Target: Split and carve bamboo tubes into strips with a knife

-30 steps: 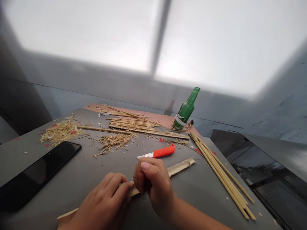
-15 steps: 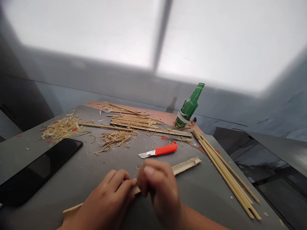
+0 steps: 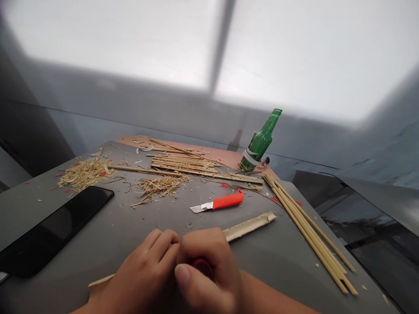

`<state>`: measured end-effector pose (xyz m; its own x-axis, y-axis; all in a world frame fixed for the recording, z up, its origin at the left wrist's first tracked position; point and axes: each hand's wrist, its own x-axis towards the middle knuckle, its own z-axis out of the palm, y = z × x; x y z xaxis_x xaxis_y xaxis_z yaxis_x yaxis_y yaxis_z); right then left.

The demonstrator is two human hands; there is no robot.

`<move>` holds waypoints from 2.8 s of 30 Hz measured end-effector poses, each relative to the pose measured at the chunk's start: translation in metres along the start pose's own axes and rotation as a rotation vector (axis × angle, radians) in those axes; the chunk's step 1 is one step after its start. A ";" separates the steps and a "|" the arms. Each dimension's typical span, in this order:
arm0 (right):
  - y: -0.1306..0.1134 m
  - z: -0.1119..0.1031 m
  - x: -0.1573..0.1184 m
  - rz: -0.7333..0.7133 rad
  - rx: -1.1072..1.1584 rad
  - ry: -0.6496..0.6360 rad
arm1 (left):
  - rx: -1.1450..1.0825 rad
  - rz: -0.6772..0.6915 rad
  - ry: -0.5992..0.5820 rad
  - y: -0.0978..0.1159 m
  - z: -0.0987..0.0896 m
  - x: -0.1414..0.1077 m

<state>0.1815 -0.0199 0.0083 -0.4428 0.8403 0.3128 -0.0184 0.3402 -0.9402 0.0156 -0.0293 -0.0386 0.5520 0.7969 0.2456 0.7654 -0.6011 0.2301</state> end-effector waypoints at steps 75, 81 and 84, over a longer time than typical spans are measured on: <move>0.001 -0.002 0.026 0.119 0.323 0.240 | 0.069 0.047 0.106 -0.002 -0.003 -0.001; 0.001 -0.003 0.025 0.130 0.320 0.238 | 0.055 0.040 0.067 -0.002 -0.004 -0.001; 0.001 -0.003 0.025 0.113 0.323 0.243 | 0.052 0.042 0.067 -0.001 -0.004 -0.001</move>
<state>0.1727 0.0027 0.0161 -0.2347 0.9529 0.1920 -0.2795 0.1230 -0.9522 0.0123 -0.0298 -0.0352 0.5617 0.7641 0.3173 0.7592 -0.6284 0.1693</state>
